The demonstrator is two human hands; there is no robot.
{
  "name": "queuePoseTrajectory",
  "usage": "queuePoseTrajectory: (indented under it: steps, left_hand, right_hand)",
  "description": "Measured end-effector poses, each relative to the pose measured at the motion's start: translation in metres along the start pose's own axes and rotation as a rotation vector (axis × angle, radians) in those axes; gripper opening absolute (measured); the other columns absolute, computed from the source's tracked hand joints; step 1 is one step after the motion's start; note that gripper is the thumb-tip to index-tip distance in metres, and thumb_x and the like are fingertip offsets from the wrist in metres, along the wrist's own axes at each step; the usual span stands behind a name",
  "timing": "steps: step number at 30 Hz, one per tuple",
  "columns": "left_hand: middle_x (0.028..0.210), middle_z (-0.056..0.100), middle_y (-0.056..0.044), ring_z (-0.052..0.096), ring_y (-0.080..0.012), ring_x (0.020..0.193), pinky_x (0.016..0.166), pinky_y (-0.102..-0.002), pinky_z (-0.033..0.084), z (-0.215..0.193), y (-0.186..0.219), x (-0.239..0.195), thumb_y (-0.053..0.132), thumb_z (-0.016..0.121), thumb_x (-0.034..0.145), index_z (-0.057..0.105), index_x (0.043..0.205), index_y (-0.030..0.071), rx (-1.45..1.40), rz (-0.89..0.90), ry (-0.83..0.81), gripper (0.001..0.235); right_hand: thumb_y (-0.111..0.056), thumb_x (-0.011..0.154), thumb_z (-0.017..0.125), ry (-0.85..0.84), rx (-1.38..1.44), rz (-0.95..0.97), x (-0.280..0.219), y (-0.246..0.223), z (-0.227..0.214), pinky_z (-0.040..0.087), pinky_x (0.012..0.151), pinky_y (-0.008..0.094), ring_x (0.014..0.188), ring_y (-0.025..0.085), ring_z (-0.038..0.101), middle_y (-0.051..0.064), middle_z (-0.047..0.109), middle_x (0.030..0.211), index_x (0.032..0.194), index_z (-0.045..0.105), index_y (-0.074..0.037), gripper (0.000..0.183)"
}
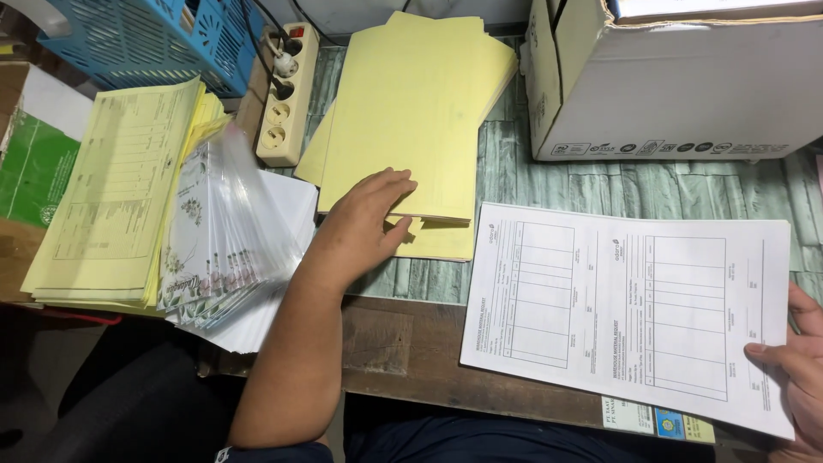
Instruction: Flipping through and inspecting a large stack of printed forms at a workstation.
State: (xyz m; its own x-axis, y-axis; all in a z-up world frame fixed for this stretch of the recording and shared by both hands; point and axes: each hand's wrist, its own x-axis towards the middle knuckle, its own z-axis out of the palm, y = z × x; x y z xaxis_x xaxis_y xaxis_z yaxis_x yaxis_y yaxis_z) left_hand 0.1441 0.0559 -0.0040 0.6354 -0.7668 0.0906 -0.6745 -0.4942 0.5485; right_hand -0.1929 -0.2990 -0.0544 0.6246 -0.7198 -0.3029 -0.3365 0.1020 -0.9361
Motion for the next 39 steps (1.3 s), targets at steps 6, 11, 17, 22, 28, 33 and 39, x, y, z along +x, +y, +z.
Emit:
queuePoseTrajectory:
  steps: [6, 11, 17, 22, 28, 33, 39]
  left_hand:
    - [0.146, 0.06, -0.013, 0.051, -0.0295, 0.14, 0.115, -0.045, 0.04, -0.004, -0.003, 0.002, 0.015, 0.072, 0.092, 0.061, 0.138, 0.003, -0.002, -0.021, -0.01, 0.048]
    - [0.136, 0.065, -0.013, 0.06, -0.0286, 0.124, 0.103, -0.043, 0.048, -0.009, 0.011, 0.004, 0.017, 0.061, 0.099, 0.059, 0.137, 0.005, -0.023, -0.078, -0.019, 0.04]
    - [0.082, 0.065, -0.022, 0.059, -0.0381, 0.057, 0.05, -0.047, 0.044, 0.006, 0.007, 0.012, 0.009, 0.04, 0.107, 0.032, 0.135, 0.018, 0.069, -0.277, 0.127, 0.03]
    - [0.123, 0.066, -0.019, 0.066, -0.04, 0.085, 0.062, -0.047, 0.052, 0.012, 0.007, 0.014, 0.0, 0.043, 0.105, 0.044, 0.123, 0.015, 0.056, -0.142, 0.312, 0.024]
    - [0.124, 0.065, -0.014, 0.058, -0.0359, 0.102, 0.079, -0.05, 0.057, 0.015, 0.006, 0.012, 0.004, 0.065, 0.098, 0.06, 0.125, 0.013, 0.179, 0.084, 0.267, 0.029]
    - [0.106, 0.071, -0.012, 0.067, -0.034, 0.099, 0.079, -0.047, 0.06, 0.017, 0.005, 0.012, -0.022, 0.061, 0.082, 0.068, 0.119, 0.004, 0.276, 0.226, 0.4, 0.046]
    - [0.092, 0.062, -0.018, 0.056, -0.0339, 0.073, 0.053, -0.044, 0.042, 0.01, 0.011, 0.0, -0.019, 0.05, 0.087, 0.034, 0.126, 0.013, 0.184, 0.241, 0.592, 0.053]
  right_hand:
    - [0.024, 0.087, 0.032, -0.009, 0.0, -0.009, 0.001, 0.002, -0.002, 0.038, 0.104, 0.058, 0.135, 0.045, 0.045, 0.033, 0.045, 0.146, 0.166, 0.026, 0.0, 0.083]
    - [0.023, 0.086, 0.033, -0.012, 0.053, -0.006, 0.003, 0.011, -0.007, 0.039, 0.104, 0.05, 0.134, 0.039, 0.048, 0.028, 0.048, 0.147, 0.162, 0.031, -0.004, 0.081]
    - [0.023, 0.085, 0.036, -0.017, 0.077, -0.024, 0.004, 0.014, -0.009, 0.041, 0.103, 0.047, 0.134, 0.038, 0.049, 0.026, 0.049, 0.149, 0.16, 0.032, -0.002, 0.08]
    - [0.024, 0.085, 0.033, -0.004, 0.062, 0.025, 0.001, 0.001, -0.004, 0.037, 0.108, 0.044, 0.137, 0.035, 0.047, 0.022, 0.047, 0.152, 0.159, 0.032, -0.003, 0.079]
    - [0.026, 0.089, 0.03, 0.0, 0.079, 0.146, -0.006, -0.02, 0.005, 0.038, 0.104, 0.054, 0.135, 0.038, 0.045, 0.025, 0.046, 0.151, 0.163, 0.029, -0.009, 0.081]
    - [0.024, 0.088, 0.034, -0.011, 0.079, 0.09, 0.0, -0.006, -0.002, 0.037, 0.107, 0.042, 0.134, 0.032, 0.046, 0.022, 0.048, 0.15, 0.162, 0.03, -0.008, 0.081]
    - [0.022, 0.086, 0.035, 0.004, 0.113, 0.09, -0.001, -0.007, 0.0, 0.036, 0.107, 0.038, 0.135, 0.027, 0.046, 0.017, 0.046, 0.154, 0.162, 0.032, -0.01, 0.082]
